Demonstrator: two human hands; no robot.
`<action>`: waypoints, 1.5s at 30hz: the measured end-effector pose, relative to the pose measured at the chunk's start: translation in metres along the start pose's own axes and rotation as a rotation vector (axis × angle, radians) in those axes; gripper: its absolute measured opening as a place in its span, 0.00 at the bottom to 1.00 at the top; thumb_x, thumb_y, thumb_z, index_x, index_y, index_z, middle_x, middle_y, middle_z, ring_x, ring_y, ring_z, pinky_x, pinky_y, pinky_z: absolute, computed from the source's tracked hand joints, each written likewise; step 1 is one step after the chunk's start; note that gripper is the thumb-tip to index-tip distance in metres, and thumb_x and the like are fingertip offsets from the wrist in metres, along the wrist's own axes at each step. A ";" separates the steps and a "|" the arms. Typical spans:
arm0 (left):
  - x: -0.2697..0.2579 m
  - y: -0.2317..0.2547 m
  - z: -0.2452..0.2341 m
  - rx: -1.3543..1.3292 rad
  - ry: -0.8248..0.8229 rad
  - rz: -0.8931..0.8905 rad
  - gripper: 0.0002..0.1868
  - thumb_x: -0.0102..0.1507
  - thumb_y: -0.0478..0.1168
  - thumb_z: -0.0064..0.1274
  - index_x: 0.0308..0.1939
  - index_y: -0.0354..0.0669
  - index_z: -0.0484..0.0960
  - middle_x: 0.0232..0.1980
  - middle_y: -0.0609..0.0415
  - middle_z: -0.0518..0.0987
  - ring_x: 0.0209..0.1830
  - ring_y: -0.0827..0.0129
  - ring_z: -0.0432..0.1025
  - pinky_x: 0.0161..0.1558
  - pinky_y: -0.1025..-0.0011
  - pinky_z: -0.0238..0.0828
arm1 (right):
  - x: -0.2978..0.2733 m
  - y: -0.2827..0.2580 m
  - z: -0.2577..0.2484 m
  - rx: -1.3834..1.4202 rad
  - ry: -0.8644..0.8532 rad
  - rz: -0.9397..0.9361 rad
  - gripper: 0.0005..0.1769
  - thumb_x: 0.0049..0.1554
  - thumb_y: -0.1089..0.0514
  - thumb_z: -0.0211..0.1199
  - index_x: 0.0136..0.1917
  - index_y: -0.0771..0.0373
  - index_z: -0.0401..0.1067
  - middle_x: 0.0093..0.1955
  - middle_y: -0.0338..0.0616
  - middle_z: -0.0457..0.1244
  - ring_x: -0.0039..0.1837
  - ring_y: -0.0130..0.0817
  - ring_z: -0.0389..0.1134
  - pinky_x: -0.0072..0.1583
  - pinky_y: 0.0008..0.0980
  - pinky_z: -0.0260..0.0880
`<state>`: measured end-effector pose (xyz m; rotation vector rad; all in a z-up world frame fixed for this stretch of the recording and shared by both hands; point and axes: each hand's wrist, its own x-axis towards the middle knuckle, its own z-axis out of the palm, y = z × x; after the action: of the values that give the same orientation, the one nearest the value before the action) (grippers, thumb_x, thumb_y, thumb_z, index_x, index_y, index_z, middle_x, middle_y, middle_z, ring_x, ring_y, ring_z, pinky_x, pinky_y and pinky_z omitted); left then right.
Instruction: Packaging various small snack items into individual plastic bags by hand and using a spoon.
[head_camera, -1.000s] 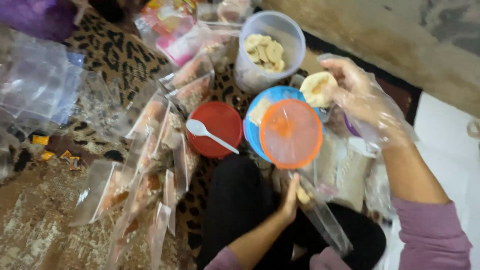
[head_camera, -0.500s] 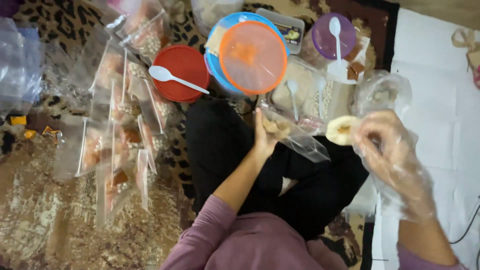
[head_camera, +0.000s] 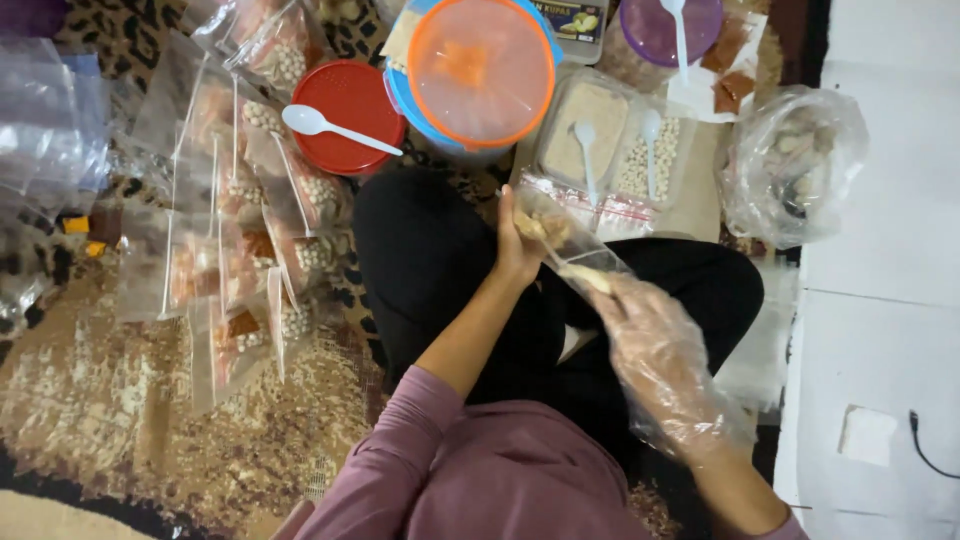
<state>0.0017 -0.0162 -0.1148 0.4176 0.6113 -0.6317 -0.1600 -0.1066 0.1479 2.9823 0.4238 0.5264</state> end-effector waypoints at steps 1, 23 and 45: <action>-0.007 0.005 0.008 -0.002 0.006 0.005 0.41 0.57 0.77 0.58 0.57 0.50 0.75 0.46 0.51 0.77 0.49 0.58 0.75 0.54 0.44 0.74 | 0.012 -0.008 -0.009 0.007 0.000 -0.004 0.18 0.59 0.63 0.55 0.60 0.53 0.77 0.57 0.47 0.68 0.59 0.45 0.69 0.54 0.39 0.70; -0.085 0.032 0.088 0.048 -0.054 0.185 0.30 0.61 0.72 0.55 0.45 0.52 0.81 0.42 0.55 0.83 0.40 0.69 0.78 0.41 0.69 0.81 | 0.045 -0.047 0.015 0.302 -0.388 0.169 0.38 0.49 0.66 0.55 0.74 0.57 0.59 0.57 0.47 0.65 0.63 0.45 0.64 0.50 0.42 0.75; -0.077 0.033 0.031 -0.265 -0.100 -0.101 0.33 0.60 0.58 0.66 0.54 0.38 0.71 0.59 0.37 0.71 0.64 0.34 0.68 0.59 0.24 0.65 | 0.039 -0.077 0.048 0.274 -0.310 0.140 0.46 0.45 0.71 0.50 0.78 0.70 0.53 0.75 0.67 0.52 0.76 0.63 0.53 0.72 0.51 0.57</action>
<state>-0.0135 0.0235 -0.0364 0.1072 0.6133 -0.6537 -0.1280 -0.0231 0.1052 3.2946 0.2810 0.0077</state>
